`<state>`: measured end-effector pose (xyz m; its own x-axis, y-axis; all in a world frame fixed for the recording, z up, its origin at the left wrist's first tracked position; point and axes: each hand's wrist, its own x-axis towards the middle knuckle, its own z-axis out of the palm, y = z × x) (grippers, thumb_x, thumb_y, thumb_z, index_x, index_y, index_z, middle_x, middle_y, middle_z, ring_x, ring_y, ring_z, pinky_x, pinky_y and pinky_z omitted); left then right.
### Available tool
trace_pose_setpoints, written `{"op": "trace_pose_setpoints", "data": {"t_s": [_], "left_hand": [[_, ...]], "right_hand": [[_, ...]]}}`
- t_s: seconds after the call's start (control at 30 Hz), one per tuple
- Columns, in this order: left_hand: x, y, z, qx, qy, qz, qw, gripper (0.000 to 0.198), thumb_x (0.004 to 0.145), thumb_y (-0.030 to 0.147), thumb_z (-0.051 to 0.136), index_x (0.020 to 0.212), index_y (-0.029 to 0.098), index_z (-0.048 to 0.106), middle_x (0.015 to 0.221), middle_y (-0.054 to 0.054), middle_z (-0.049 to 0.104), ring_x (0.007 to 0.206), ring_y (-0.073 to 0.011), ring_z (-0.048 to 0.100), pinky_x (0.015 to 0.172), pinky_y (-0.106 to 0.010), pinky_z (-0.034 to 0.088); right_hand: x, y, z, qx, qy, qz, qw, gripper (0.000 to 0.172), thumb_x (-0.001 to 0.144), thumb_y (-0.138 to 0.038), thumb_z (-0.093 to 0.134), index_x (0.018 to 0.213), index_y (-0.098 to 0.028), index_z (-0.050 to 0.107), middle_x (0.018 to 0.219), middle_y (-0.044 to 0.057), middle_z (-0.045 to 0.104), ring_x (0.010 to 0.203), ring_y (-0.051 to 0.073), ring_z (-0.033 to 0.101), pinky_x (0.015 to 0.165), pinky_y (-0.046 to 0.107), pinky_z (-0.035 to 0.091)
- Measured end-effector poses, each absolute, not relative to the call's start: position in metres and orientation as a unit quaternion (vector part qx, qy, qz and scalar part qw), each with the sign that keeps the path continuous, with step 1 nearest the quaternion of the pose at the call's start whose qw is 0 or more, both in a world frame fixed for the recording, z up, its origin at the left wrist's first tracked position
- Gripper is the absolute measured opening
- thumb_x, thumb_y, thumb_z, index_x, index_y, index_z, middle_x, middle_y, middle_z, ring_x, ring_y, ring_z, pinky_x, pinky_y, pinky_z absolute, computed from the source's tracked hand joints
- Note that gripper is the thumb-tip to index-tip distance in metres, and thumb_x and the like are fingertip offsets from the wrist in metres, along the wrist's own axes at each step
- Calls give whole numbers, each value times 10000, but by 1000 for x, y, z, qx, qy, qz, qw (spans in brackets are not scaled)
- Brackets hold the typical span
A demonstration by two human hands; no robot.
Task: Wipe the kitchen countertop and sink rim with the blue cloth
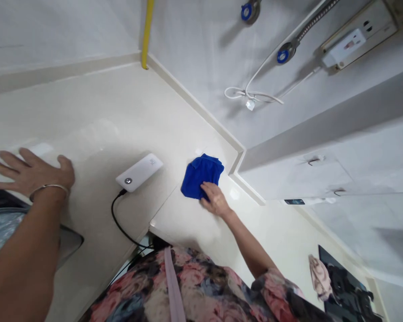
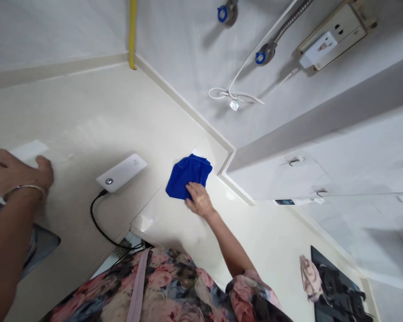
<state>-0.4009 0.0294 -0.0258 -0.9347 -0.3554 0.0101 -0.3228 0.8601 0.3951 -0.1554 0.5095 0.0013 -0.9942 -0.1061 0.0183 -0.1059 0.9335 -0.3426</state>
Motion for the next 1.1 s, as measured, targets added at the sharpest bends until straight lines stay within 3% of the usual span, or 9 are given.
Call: {"op": "trace_pose_setpoints", "data": {"t_s": [0.1, 0.27, 0.4, 0.57, 0.67, 0.77, 0.87, 0.97, 1.1], "left_hand": [[-403, 27, -31, 170, -964, -203, 38, 1004, 966, 731, 300, 1640, -1, 164, 1701, -306, 53, 1576, -493, -52, 1144, -830, -26], [-401, 29, -30, 160, -964, -201, 66, 969, 980, 722, 237, 1633, 8, 177, 1693, -314, 85, 1571, -498, -23, 1122, -844, -14], [-400, 30, -31, 167, -965, -194, 65, 973, 976, 726, 239, 1630, 8, 192, 1691, -311, 102, 1572, -492, -12, 1128, -837, -7], [-400, 30, -29, 171, -964, -192, 66, 962, 979, 713, 263, 1627, 4, 200, 1693, -307, 98, 1573, -489, -14, 1143, -824, -1], [-399, 31, -24, 177, -965, -188, 45, 964, 982, 718, 275, 1633, 13, 183, 1701, -294, 82, 1577, -481, -20, 1154, -815, 10], [-398, 34, -19, 179, -964, -193, 43, 932, 1000, 684, 269, 1634, 8, 171, 1701, -297, 67, 1577, -481, -33, 1153, -817, 5], [-399, 36, -20, 179, -964, -192, 46, 896, 1007, 635, 325, 1634, 12, 178, 1701, -295, 78, 1579, -474, -19, 1161, -810, 18], [-401, 34, -26, 188, -964, -182, 53, 862, 1005, 593, 362, 1636, 29, 200, 1707, -274, 98, 1586, -455, -4, 1170, -802, 32], [-404, 31, -33, 179, -966, -175, 69, 865, 1004, 608, 339, 1628, 23, 210, 1702, -282, 112, 1576, -481, 36, 1142, -830, 59]], "right_hand": [[-130, 489, -30, -25, 986, -160, -25, 585, 914, -263, 538, 1485, -137, 550, 1553, 166, 542, 1534, 325, 385, 1277, 613, 307], [-131, 519, -51, 1, 985, -153, -79, 629, 860, -145, 494, 1486, -89, 529, 1537, 202, 541, 1568, 308, 332, 1252, 584, 381], [-124, 547, -48, -13, 989, -138, -45, 827, 745, -70, 500, 1568, -134, 444, 1663, 160, 394, 1602, 313, 250, 1278, 620, 309], [-118, 563, -25, 20, 989, -143, 34, 870, 742, 3, 444, 1595, -167, 433, 1637, 105, 456, 1527, 212, 422, 1239, 429, 437], [-109, 567, -2, 18, 990, -122, 67, 809, 775, 36, 400, 1547, -175, 514, 1615, 83, 492, 1525, 187, 423, 1247, 397, 421], [-84, 567, 20, 31, 983, -95, 156, 770, 807, 17, 433, 1531, -222, 540, 1635, 67, 464, 1529, 219, 418, 1271, 496, 364], [-64, 560, 31, 74, 970, -91, 213, 626, 910, -153, 526, 1529, -240, 537, 1619, 101, 481, 1480, 287, 488, 1244, 633, 335], [-78, 545, 25, 87, 983, -121, 111, 531, 1036, -333, 436, 1544, -199, 515, 1604, 125, 500, 1522, 258, 428, 1268, 560, 324], [-150, 520, -4, 165, 981, -104, -23, 616, 1072, -375, 333, 1625, -106, 373, 1705, 158, 314, 1613, 269, 221, 1291, 520, 272]]}}
